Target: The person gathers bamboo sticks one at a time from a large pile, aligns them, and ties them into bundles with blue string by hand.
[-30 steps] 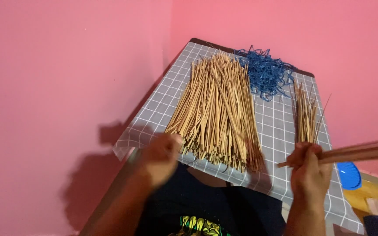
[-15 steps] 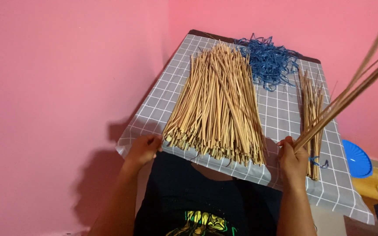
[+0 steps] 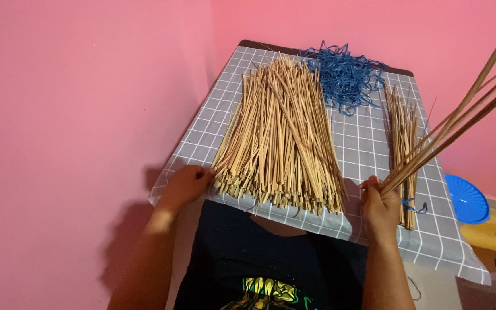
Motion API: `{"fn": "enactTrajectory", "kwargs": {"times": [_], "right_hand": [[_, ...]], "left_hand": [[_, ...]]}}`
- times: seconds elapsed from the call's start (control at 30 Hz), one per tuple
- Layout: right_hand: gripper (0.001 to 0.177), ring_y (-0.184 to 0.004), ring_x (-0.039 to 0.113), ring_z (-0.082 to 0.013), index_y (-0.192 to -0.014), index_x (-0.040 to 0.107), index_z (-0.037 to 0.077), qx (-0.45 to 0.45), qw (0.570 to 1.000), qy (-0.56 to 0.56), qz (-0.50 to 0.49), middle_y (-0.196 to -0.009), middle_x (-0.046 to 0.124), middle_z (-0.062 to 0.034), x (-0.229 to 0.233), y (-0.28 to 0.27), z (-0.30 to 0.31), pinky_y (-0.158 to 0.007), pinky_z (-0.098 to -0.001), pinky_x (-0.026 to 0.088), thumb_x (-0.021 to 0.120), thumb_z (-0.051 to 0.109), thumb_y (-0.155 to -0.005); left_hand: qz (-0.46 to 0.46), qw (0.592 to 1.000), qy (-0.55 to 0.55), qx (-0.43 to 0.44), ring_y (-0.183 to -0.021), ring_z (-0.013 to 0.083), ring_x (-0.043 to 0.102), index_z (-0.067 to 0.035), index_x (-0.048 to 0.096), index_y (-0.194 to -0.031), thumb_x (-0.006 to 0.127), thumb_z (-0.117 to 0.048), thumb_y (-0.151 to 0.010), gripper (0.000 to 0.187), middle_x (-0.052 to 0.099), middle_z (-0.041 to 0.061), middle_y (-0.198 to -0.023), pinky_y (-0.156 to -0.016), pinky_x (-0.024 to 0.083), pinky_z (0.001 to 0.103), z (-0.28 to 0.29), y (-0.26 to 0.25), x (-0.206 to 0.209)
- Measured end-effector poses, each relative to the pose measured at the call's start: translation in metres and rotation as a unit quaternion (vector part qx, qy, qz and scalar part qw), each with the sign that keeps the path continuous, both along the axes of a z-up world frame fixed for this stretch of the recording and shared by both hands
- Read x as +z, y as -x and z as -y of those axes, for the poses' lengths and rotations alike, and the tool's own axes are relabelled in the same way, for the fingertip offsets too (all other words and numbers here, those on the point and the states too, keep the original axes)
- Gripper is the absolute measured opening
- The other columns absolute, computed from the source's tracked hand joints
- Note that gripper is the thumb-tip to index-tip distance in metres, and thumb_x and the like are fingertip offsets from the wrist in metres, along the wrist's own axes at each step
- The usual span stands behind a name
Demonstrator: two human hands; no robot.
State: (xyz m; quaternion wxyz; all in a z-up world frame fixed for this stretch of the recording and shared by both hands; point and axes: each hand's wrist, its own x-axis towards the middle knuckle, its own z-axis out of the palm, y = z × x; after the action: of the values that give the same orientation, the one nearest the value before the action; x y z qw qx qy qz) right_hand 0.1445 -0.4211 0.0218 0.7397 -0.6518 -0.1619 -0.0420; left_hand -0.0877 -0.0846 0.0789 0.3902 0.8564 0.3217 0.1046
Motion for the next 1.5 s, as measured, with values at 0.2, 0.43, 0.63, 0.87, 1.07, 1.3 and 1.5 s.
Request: {"fn": "enactTrajectory", "kwargs": {"times": [0.2,0.43,0.63,0.87,1.07,1.3,1.5], "right_hand": [[0.043,-0.043,0.036,-0.0078,-0.078,0.067,0.004,-0.005,0.999,0.043,0.012,-0.049,0.041,-0.0014,-0.001,-0.004,0.004,-0.048,-0.023,0.028,0.052,0.018,-0.116],[0.042,-0.043,0.033,-0.0048,-0.08,0.066,0.006,0.012,1.0,0.004,0.008,-0.049,0.034,0.0022,0.007,0.005,0.002,-0.047,-0.0211,0.026,0.053,0.022,-0.116],[0.042,-0.042,0.035,-0.0076,-0.077,0.066,0.006,0.001,0.999,0.027,0.019,-0.047,0.036,-0.0002,0.01,0.004,0.005,-0.047,-0.0224,0.028,0.054,0.021,-0.115],[0.04,-0.044,0.037,-0.0073,-0.079,0.068,0.008,-0.004,1.0,0.021,0.008,-0.048,0.039,-0.0007,0.007,0.005,0.004,-0.049,-0.0224,0.029,0.055,0.022,-0.114],[0.039,-0.044,0.033,-0.0046,-0.08,0.067,0.006,0.006,1.0,-0.008,0.005,-0.049,0.034,0.0026,0.007,0.006,0.004,-0.048,-0.0212,0.026,0.055,0.023,-0.114],[0.04,-0.044,0.033,-0.0072,-0.079,0.066,0.006,-0.002,1.0,-0.002,0.009,-0.048,0.036,-0.0002,0.003,0.004,0.004,-0.048,-0.0226,0.027,0.054,0.02,-0.114],[0.015,-0.042,0.039,-0.0072,-0.09,0.064,0.008,-0.039,0.996,-0.073,0.03,-0.061,0.042,0.0026,-0.004,-0.001,0.004,-0.045,-0.023,0.031,0.055,-0.004,-0.089]], "left_hand": [[-0.056,0.995,-0.07,-0.041,-0.069,0.0384,0.071,-0.002,0.073,-0.079,0.053,-0.032,-0.1,0.042,0.069,0.02,-0.068,-0.068,0.053,0.048,0.001,-0.006,0.011],[-0.071,0.988,-0.138,-0.001,-0.096,0.0451,0.072,-0.009,0.076,-0.102,0.059,-0.042,-0.096,0.038,0.075,0.022,-0.095,-0.085,0.056,0.052,-0.015,-0.019,0.004],[-0.061,0.987,-0.146,0.026,-0.098,0.0422,0.073,-0.021,0.076,-0.097,0.066,-0.049,-0.087,0.032,0.077,0.015,-0.092,-0.087,0.057,0.051,-0.054,-0.055,-0.064],[-0.037,0.989,-0.129,0.057,-0.1,0.0434,0.072,-0.019,0.071,-0.099,0.051,-0.042,-0.088,0.033,0.074,0.02,-0.092,-0.09,0.056,0.053,-0.075,-0.055,-0.082],[-0.023,0.985,-0.161,0.055,-0.103,0.045,0.07,-0.012,0.071,-0.102,0.043,-0.039,-0.098,0.039,0.073,0.021,-0.096,-0.094,0.053,0.056,-0.071,-0.022,-0.063],[0.087,0.978,-0.167,0.086,-0.099,0.0548,0.063,-0.005,0.069,-0.102,0.043,-0.031,-0.103,0.037,0.069,0.031,-0.094,-0.089,0.047,0.067,-0.045,0.038,-0.024],[0.226,0.972,-0.027,0.052,-0.053,0.0236,0.065,-0.008,0.078,-0.105,0.053,-0.029,-0.105,0.032,0.072,0.012,-0.065,-0.058,0.052,0.04,0.006,0.042,-0.023]]}}
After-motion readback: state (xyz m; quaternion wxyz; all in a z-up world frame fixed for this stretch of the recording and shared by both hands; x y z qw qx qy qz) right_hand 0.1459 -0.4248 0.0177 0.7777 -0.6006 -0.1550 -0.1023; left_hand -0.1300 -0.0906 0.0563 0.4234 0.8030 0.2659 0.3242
